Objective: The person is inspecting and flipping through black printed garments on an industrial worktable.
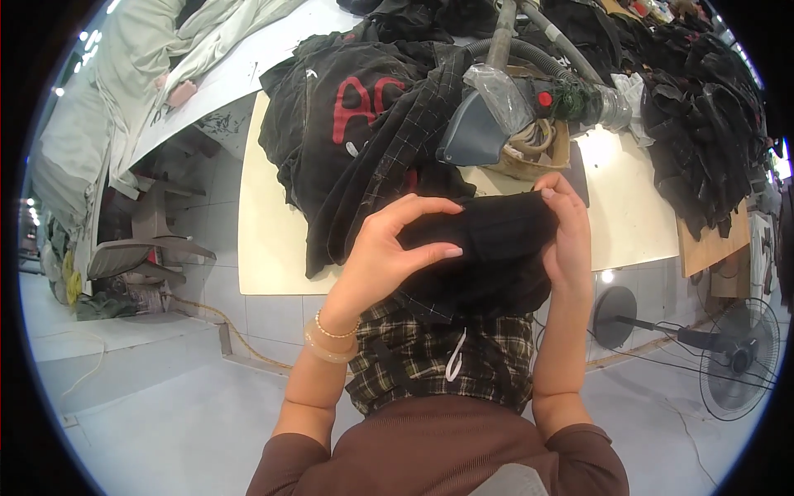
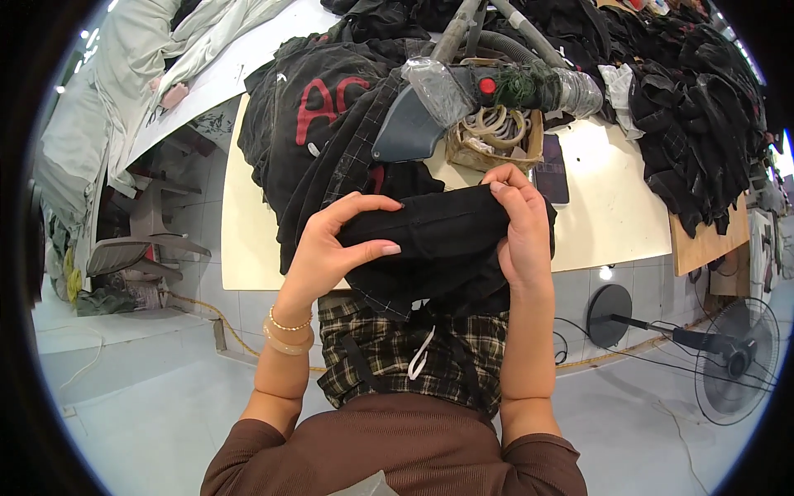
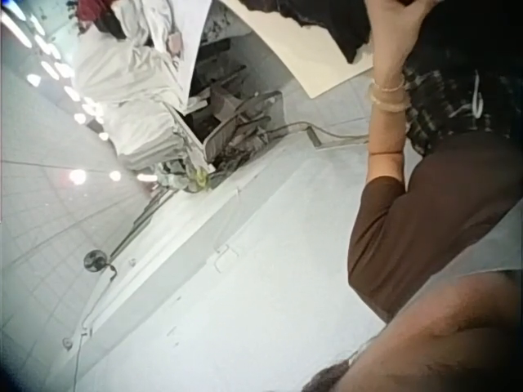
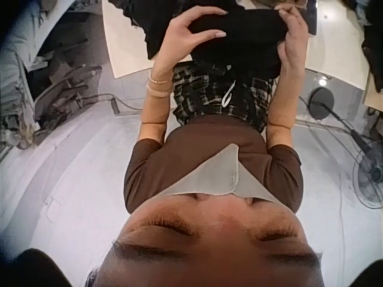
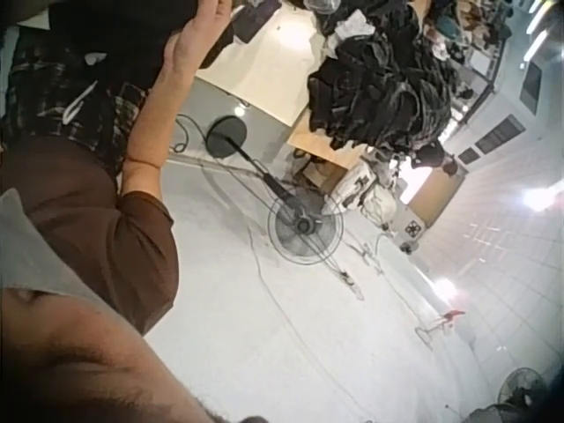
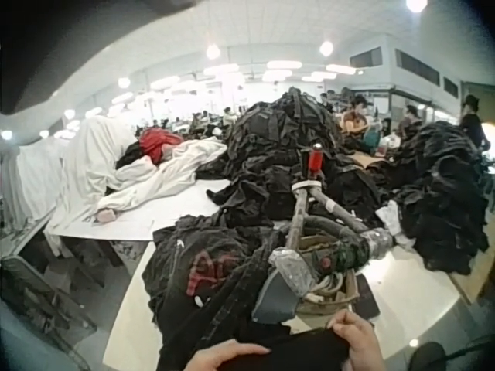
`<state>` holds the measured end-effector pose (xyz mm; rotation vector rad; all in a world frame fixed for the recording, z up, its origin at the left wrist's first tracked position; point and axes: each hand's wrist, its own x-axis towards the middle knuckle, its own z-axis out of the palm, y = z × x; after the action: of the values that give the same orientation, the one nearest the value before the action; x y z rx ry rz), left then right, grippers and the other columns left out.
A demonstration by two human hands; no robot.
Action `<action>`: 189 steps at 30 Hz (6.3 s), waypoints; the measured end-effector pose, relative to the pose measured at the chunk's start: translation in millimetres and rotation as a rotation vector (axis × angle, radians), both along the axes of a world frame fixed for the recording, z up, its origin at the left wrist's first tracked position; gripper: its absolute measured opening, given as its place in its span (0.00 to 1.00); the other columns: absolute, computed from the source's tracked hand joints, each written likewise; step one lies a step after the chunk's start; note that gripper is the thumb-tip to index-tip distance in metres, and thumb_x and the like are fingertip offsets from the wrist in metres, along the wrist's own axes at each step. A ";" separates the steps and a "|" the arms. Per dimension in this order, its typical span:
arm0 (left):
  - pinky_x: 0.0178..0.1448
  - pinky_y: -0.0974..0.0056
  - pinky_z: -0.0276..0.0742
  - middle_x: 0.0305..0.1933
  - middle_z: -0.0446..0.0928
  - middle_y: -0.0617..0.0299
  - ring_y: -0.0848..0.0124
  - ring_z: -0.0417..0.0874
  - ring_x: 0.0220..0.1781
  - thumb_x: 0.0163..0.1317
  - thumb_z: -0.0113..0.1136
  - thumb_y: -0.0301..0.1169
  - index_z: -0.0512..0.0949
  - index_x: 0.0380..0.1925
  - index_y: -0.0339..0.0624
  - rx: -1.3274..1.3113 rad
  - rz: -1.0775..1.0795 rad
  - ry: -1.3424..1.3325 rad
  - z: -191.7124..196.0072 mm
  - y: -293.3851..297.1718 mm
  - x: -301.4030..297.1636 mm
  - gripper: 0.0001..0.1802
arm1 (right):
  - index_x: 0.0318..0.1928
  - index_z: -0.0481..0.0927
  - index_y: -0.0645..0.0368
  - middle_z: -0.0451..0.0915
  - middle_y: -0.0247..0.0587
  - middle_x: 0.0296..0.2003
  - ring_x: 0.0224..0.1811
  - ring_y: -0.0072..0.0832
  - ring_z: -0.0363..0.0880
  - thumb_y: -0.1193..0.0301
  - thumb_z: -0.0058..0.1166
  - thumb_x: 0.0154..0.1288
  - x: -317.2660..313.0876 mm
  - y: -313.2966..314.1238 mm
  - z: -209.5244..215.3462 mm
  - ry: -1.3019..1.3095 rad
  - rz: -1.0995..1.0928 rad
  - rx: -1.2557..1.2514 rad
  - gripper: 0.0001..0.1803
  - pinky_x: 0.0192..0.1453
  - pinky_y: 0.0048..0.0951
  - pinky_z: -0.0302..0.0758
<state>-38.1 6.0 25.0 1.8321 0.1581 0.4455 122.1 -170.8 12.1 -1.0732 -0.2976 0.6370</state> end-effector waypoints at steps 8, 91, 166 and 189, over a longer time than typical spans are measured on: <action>0.29 0.70 0.62 0.22 0.67 0.66 0.77 0.66 0.24 0.44 0.73 0.24 0.85 0.35 0.38 0.372 0.254 0.064 -2.0 -7.9 4.5 0.14 | 0.41 0.80 0.60 0.75 0.27 0.35 0.38 0.16 0.72 0.76 0.59 0.59 -9.6 5.2 16.2 -0.312 0.098 -0.184 0.08 0.46 0.18 0.67; 0.29 0.74 0.56 0.27 0.63 0.68 0.79 0.61 0.26 0.43 0.59 0.12 0.76 0.29 0.38 0.187 0.445 -0.199 -1.4 -34.3 -7.6 0.13 | 0.37 0.74 0.61 0.74 0.40 0.33 0.36 0.39 0.74 0.74 0.62 0.50 -66.6 26.9 21.7 -1.233 0.191 -0.424 0.13 0.38 0.34 0.71; 0.44 0.76 0.73 0.35 0.80 0.68 0.83 0.77 0.37 0.62 0.63 0.26 0.81 0.38 0.32 -0.539 0.094 0.205 -8.0 17.0 4.5 0.08 | 0.47 0.79 0.66 0.80 0.32 0.40 0.44 0.17 0.75 0.72 0.56 0.66 -10.7 36.8 -20.3 -0.080 0.504 -0.026 0.12 0.54 0.20 0.68; 0.42 0.77 0.67 0.36 0.74 0.68 0.82 0.72 0.36 0.52 0.69 0.20 0.79 0.36 0.32 -0.027 0.279 -0.092 -20.5 14.3 25.6 0.11 | 0.49 0.76 0.64 0.80 0.38 0.47 0.49 0.27 0.79 0.72 0.46 0.72 -30.6 45.4 -15.6 0.645 0.285 0.283 0.11 0.58 0.31 0.75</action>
<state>-12.5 20.3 4.5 1.7657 0.3576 0.7175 91.5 -125.4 -3.5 -0.5150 0.0268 1.1214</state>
